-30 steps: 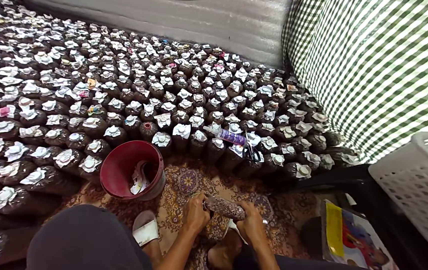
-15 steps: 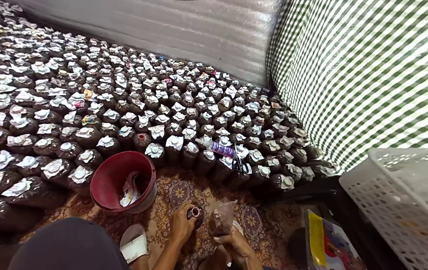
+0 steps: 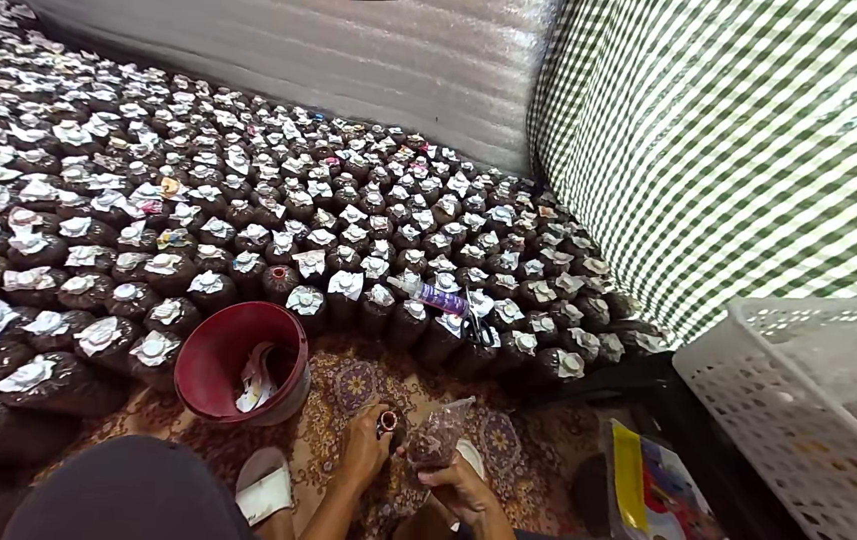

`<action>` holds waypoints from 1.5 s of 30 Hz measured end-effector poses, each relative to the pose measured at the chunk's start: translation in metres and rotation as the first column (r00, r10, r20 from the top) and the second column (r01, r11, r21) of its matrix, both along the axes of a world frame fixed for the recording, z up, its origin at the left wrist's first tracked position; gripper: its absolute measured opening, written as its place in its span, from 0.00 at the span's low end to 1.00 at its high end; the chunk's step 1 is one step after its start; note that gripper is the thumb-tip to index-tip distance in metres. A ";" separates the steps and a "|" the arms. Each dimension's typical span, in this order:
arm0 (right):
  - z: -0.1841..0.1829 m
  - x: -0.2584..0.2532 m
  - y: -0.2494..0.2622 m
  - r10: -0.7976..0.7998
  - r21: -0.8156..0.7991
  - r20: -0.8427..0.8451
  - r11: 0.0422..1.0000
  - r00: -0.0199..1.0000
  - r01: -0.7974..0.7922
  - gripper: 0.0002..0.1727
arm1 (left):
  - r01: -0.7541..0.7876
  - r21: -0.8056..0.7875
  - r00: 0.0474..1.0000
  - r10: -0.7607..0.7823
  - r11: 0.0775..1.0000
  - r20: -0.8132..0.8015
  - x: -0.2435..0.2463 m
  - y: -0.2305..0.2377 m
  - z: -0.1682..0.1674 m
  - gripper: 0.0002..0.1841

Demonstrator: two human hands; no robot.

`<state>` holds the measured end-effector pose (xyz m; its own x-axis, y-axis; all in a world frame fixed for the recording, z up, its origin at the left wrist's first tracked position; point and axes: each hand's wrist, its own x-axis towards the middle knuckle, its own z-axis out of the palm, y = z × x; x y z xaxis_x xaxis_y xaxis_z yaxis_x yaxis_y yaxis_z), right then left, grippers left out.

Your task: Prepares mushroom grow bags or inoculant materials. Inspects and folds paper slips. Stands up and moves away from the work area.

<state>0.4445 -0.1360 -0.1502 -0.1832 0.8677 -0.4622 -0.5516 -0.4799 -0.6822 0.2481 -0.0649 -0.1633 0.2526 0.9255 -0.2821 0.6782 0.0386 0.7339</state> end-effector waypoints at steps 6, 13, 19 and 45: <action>0.000 0.000 -0.003 0.039 0.017 -0.124 0.999 0.992 -0.038 0.34 | 0.061 -0.048 0.998 -0.062 0.997 -0.021 0.001 0.002 0.004 0.38; 0.015 -0.004 -0.001 -0.019 0.036 -0.173 0.999 0.985 0.026 0.29 | 0.005 0.039 0.873 -0.023 0.999 0.487 0.003 -0.002 0.057 0.32; 0.063 -0.037 0.001 -0.025 0.043 0.083 0.999 0.996 0.021 0.32 | -0.083 -0.010 0.881 0.078 0.997 0.467 0.023 -0.024 0.087 0.43; 0.176 -0.012 0.041 -0.381 0.583 0.630 0.808 0.677 -0.088 0.08 | -0.012 0.082 0.461 -0.067 0.997 0.885 -0.004 -0.007 0.109 0.19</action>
<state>0.4321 -0.0950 0.0255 0.1377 0.9786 0.1531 0.1674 0.1294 -0.9774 0.2442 -0.0715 -0.0540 0.3552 0.9192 0.1699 -0.3390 -0.0427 0.9398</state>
